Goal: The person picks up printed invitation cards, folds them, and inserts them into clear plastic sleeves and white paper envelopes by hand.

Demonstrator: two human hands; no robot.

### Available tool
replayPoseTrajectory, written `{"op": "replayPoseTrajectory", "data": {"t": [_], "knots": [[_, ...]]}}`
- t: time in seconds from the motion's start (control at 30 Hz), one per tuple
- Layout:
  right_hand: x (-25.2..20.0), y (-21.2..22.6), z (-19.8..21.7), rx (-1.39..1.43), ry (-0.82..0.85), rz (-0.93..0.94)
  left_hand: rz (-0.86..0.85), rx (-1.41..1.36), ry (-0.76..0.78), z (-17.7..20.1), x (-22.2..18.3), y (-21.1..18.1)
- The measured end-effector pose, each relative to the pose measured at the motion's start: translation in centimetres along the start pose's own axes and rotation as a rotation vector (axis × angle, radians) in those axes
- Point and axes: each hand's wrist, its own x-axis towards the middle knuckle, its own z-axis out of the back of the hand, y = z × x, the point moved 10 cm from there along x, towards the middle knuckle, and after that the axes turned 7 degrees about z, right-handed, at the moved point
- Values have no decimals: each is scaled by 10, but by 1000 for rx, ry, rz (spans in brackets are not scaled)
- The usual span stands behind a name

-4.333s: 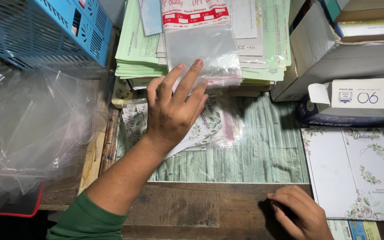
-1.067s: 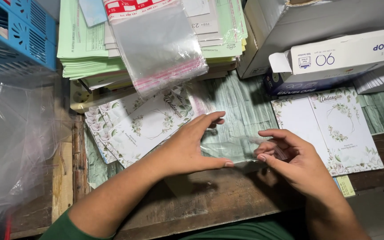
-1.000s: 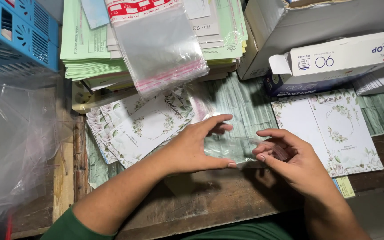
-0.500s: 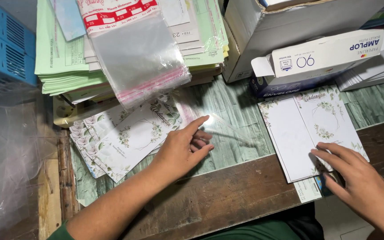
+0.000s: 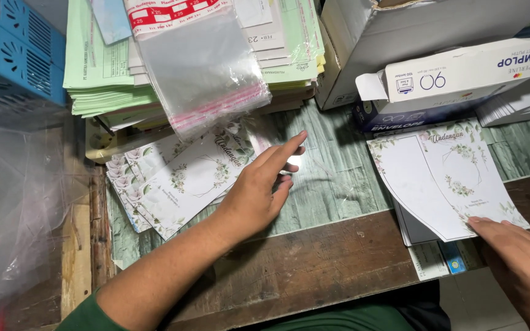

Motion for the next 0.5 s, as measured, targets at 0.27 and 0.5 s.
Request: {"op": "replayPoseTrajectory", "data": {"t": [0.27,0.5], "knots": [[-19,-22,-1,-66,-55,-40,-207,9,-150,10,40,-15],[-29,-17,18,58,-312,-205,-357,355,-145,-12,0,-49]]}}
